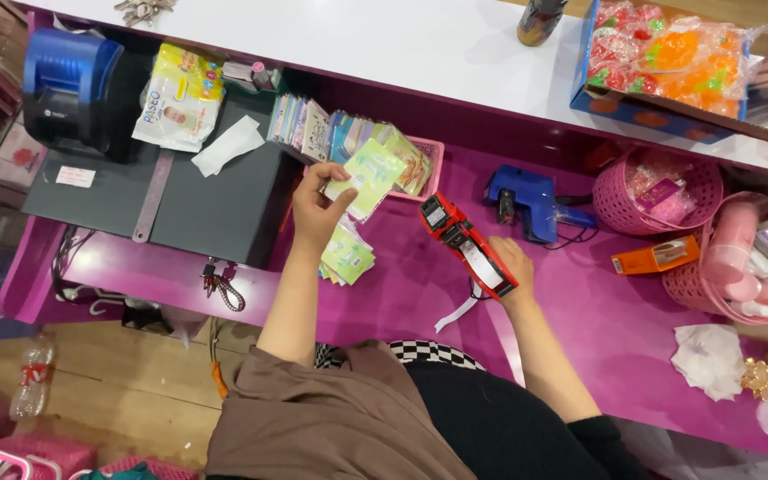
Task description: The person applies adhesive labels to small plastic-wrapped retail items by hand using a hand-held tape dispenser to secure them.
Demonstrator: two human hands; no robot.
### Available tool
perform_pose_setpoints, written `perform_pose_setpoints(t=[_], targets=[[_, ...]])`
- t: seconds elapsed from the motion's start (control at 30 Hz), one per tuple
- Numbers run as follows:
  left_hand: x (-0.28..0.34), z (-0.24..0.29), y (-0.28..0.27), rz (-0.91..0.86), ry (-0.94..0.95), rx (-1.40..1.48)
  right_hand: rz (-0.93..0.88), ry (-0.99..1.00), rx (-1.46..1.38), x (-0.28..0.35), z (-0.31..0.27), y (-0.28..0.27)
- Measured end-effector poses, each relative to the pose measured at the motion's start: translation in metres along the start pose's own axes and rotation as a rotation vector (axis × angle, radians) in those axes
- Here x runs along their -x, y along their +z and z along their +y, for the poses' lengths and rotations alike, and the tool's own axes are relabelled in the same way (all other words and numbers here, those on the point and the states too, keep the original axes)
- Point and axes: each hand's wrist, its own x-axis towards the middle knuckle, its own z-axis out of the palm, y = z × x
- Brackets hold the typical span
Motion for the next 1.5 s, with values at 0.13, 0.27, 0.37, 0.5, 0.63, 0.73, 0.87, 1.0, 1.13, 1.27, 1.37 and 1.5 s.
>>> perform_pose_setpoints(t=[0.13,0.27,0.37,0.5,0.63,0.73,0.87,1.0,1.13,1.27,1.37,1.5], targets=[[0.004,0.005,-0.002,0.024,0.018,-0.033,0.001,-0.03,-0.011,-0.002,0.002,0.005],[0.009,0.01,-0.004,0.052,-0.019,0.002,0.001,-0.036,-0.013,-0.006,-0.014,-0.003],[0.013,0.012,-0.006,0.081,-0.055,-0.013,0.007,-0.042,-0.024,-0.017,-0.046,-0.022],[0.022,0.0,-0.011,0.142,-0.14,-0.027,0.016,-0.049,-0.004,-0.016,-0.038,-0.019],[0.028,-0.018,-0.018,0.158,-0.156,-0.063,0.029,-0.04,-0.026,-0.018,-0.047,-0.02],[0.026,-0.009,-0.018,0.182,-0.092,-0.204,0.007,0.036,-0.004,-0.016,-0.05,-0.024],[0.03,-0.003,-0.012,0.193,-0.153,-0.214,-0.043,0.109,0.099,-0.007,-0.04,-0.025],[0.045,-0.042,-0.007,0.16,-0.335,-0.112,-0.098,0.207,0.174,-0.007,-0.062,-0.04],[0.03,-0.02,0.023,0.111,-0.43,-0.078,-0.108,0.234,0.215,0.001,-0.066,-0.049],[0.016,-0.043,0.044,0.004,-0.49,-0.157,-0.151,0.322,0.269,0.018,-0.062,-0.057],[0.011,-0.077,0.053,-0.059,-0.39,-0.269,-0.145,0.37,0.283,0.038,-0.057,-0.062],[0.004,-0.128,0.062,0.021,-0.169,-0.505,-0.104,0.411,0.301,0.057,-0.056,-0.067]])
